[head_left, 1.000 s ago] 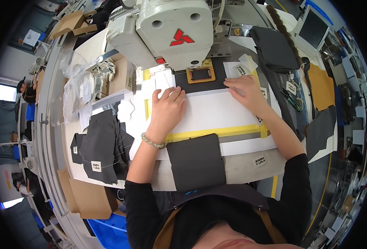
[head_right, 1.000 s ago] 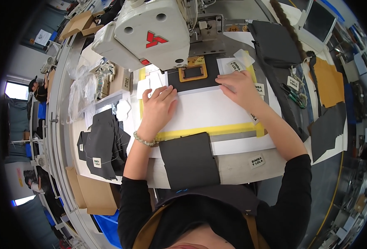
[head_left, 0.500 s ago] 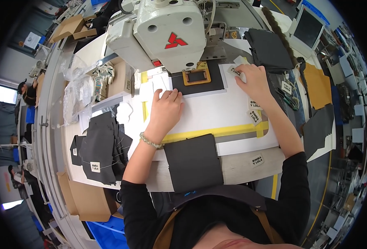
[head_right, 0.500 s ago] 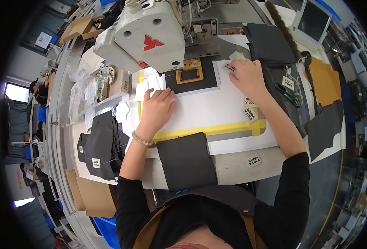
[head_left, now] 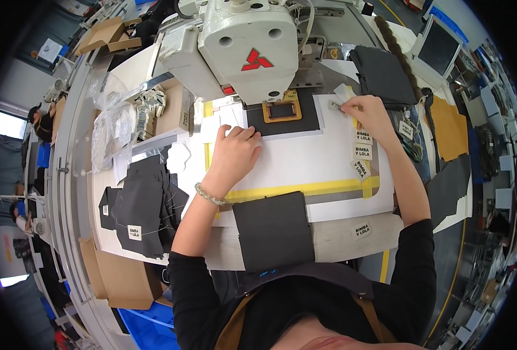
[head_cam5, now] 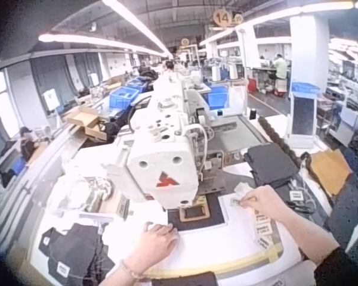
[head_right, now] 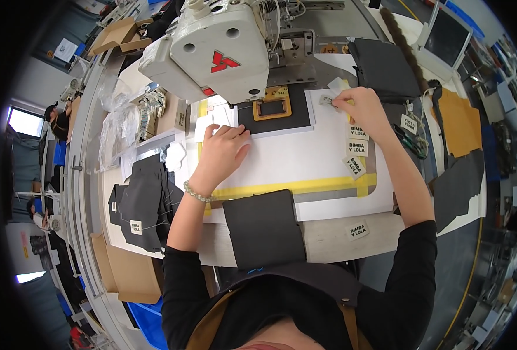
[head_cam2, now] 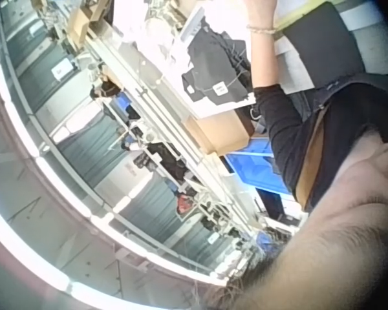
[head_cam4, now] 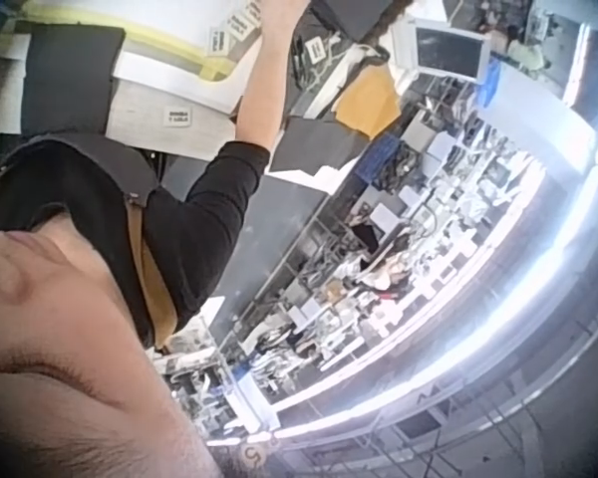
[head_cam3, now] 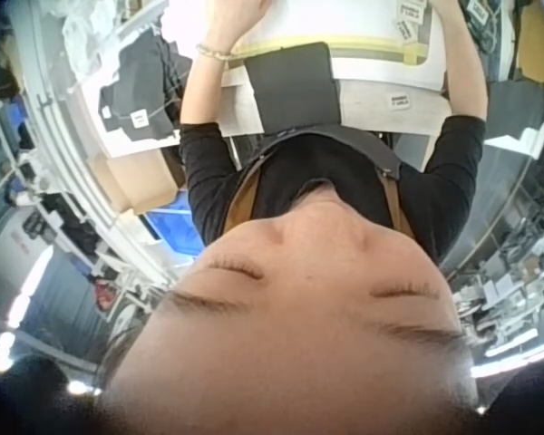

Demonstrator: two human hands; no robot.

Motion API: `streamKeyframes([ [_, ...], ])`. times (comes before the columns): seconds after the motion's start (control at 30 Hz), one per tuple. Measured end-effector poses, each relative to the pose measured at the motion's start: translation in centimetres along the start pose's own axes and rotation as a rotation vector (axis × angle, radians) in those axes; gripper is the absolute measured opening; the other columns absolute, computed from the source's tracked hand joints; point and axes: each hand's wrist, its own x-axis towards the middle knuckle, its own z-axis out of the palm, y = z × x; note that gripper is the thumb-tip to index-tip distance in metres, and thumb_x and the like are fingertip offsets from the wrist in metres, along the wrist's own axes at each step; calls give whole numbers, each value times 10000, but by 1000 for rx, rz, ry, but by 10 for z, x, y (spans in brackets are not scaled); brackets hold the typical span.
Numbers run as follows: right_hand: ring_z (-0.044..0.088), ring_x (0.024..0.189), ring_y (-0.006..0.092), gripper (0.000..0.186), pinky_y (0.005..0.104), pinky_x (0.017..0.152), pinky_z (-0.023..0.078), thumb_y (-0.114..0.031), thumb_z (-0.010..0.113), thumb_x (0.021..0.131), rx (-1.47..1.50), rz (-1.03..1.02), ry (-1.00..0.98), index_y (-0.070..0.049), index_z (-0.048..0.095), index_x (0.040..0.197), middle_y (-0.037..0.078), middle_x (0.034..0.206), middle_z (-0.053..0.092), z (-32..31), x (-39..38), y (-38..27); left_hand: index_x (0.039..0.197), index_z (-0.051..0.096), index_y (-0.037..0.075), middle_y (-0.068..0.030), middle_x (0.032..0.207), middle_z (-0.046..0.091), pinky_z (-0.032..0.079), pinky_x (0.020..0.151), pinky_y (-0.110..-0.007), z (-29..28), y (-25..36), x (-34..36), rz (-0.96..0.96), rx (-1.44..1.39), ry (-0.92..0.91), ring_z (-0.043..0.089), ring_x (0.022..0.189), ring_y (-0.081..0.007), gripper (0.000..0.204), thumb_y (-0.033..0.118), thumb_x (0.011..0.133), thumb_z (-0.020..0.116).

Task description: Sewing textile labels onto small black fabric pieces using an industrial sewing machine.

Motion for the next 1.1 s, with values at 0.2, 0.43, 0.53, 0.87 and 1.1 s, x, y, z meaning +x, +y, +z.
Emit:
streamKeyframes([
  [0.2, 650, 691, 265, 239, 325, 649, 494, -240, 697, 854, -135, -181, 313, -19, 704, 946, 110, 850, 704, 6, 4, 6, 1021, 716, 66, -53, 1113, 690, 399, 945, -391, -5, 0, 2, 0, -56, -15, 623, 954, -191, 235, 184, 820, 692],
  [0.43, 670, 822, 319, 239, 364, 764, 510, -262, 694, 832, -303, -299, 130, -47, 713, 936, 111, 904, 708, 11, -2, 13, 1018, 719, 60, -60, 1109, 693, 409, 925, -367, -5, 0, 1, 4, -79, -4, 621, 947, -195, 239, 188, 819, 692],
  [0.53, 668, 826, 318, 198, 363, 769, 507, -229, 684, 832, -258, -171, 37, -57, 722, 923, 108, 905, 708, 6, 0, 7, 1014, 720, 58, -62, 1112, 693, 412, 920, -368, -5, -1, 1, 3, -78, -5, 621, 948, -195, 237, 188, 818, 692],
  [0.87, 584, 597, 265, 68, 330, 570, 430, -113, 664, 823, -447, -612, 474, -87, 603, 834, 47, 707, 633, 19, 0, -2, 941, 724, 84, -46, 958, 715, 456, 809, -326, -14, 6, 6, -31, -195, 75, 649, 809, -191, 175, 171, 789, 726],
  [1.1, 569, 566, 242, 93, 317, 560, 441, -94, 679, 800, -311, -716, 43, -96, 587, 813, 42, 720, 644, 48, -30, -46, 889, 692, 74, -34, 796, 680, 496, 583, -310, -21, 37, 21, -98, -622, 299, 634, 656, -210, 148, 97, 758, 755],
])
